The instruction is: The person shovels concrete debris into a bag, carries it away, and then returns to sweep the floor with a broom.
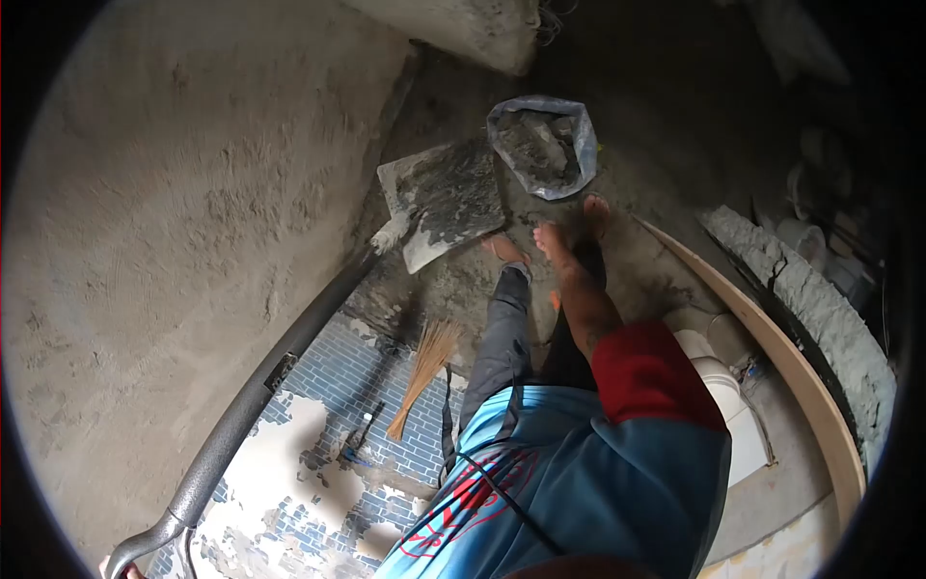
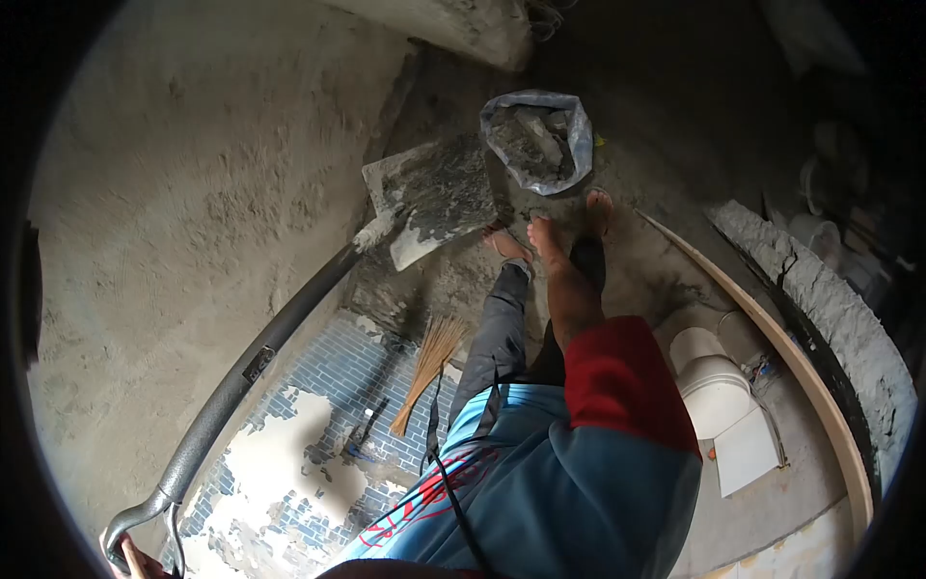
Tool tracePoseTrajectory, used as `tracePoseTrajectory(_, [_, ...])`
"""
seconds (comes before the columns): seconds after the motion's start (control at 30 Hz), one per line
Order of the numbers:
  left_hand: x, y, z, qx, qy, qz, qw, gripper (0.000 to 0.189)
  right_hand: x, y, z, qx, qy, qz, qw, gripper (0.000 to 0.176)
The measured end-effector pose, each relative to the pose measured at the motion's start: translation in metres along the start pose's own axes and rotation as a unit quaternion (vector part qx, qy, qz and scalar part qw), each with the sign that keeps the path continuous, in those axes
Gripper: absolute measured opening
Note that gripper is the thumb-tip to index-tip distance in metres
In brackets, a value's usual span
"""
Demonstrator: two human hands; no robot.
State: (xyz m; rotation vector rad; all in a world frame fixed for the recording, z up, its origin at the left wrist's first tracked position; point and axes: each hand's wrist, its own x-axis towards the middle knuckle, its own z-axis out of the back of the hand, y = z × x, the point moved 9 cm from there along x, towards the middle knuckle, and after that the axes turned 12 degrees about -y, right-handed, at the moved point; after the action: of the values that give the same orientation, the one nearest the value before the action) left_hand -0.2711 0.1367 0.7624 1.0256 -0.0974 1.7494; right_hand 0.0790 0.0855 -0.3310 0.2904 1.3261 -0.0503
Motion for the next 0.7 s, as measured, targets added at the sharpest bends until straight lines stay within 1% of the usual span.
tracePoseTrajectory(0.03, [-0.01, 0.011, -0.015, -0.005, 0.015, 0.012, 1.0, 0.036, 0.007, -0.003, -0.006, -0.006, -0.01, -0.005, 1.0, 0.016])
tracePoseTrajectory(0.1, [-0.04, 0.033, -0.055, -0.026, 0.048, 0.041, 0.998, 0.036, 0.026, -0.011, -0.026, 0.048, 0.019, -0.021, 0.998, 0.016])
tracePoseTrajectory(0.17, [-0.076, 0.046, -0.103, -0.069, 0.095, 0.076, 0.99, 0.037, 0.053, -0.022, -0.049, 0.142, 0.099, -0.039, 0.984, 0.017])
tracePoseTrajectory(0.23, [-0.121, 0.043, -0.162, -0.113, 0.156, 0.1, 0.976, 0.037, 0.022, 0.0, -0.077, 0.206, 0.178, -0.016, 0.962, 0.017])
tracePoseTrajectory(0.27, [-0.145, 0.034, -0.188, -0.13, 0.181, 0.103, 0.969, 0.038, -0.009, 0.015, -0.073, 0.171, 0.065, -0.065, 0.981, 0.017])
tracePoseTrajectory(0.3, [-0.161, 0.003, -0.214, -0.099, 0.204, 0.079, 0.971, 0.036, -0.033, 0.035, -0.081, 0.159, 0.072, -0.059, 0.983, 0.017])
tracePoseTrajectory(0.37, [-0.195, -0.027, -0.267, -0.177, 0.235, 0.081, 0.952, 0.035, -0.062, 0.062, -0.078, 0.046, 0.04, 0.023, 0.998, 0.019])
tracePoseTrajectory(0.4, [-0.208, -0.04, -0.29, -0.175, 0.25, 0.047, 0.951, 0.036, -0.072, 0.086, -0.08, -0.006, 0.054, 0.126, 0.991, 0.023])
tracePoseTrajectory(0.43, [-0.223, -0.043, -0.315, -0.177, 0.282, 0.041, 0.942, 0.038, -0.089, 0.112, -0.076, -0.038, 0.055, 0.192, 0.979, 0.022])
tracePoseTrajectory(0.47, [-0.238, -0.044, -0.341, -0.171, 0.307, -0.004, 0.936, 0.03, -0.107, 0.14, -0.072, -0.072, 0.06, 0.257, 0.962, 0.021])
tracePoseTrajectory(0.5, [-0.25, -0.043, -0.364, -0.192, 0.313, -0.023, 0.93, 0.03, -0.11, 0.158, -0.062, -0.037, 0.065, 0.279, 0.957, 0.021])
tracePoseTrajectory(0.53, [-0.257, -0.049, -0.383, -0.192, 0.318, -0.025, 0.928, 0.03, -0.099, 0.173, -0.05, -0.037, 0.05, 0.311, 0.948, 0.021])
tracePoseTrajectory(0.57, [-0.269, -0.043, -0.408, -0.197, 0.343, 0.001, 0.918, 0.03, -0.083, 0.182, -0.037, -0.045, 0.057, 0.301, 0.951, 0.023])
tracePoseTrajectory(0.6, [-0.278, -0.032, -0.428, -0.157, 0.354, 0.02, 0.922, 0.029, -0.086, 0.195, -0.02, -0.034, 0.023, 0.292, 0.955, 0.024])
tracePoseTrajectory(0.63, [-0.275, -0.024, -0.44, -0.157, 0.352, 0.027, 0.922, 0.029, -0.083, 0.205, -0.007, -0.037, 0.017, 0.289, 0.957, 0.024])
tracePoseTrajectory(0.7, [-0.259, 0.0, -0.452, -0.146, 0.285, 0.083, 0.944, 0.03, -0.076, 0.221, 0.024, -0.076, -0.05, 0.304, 0.948, 0.023])
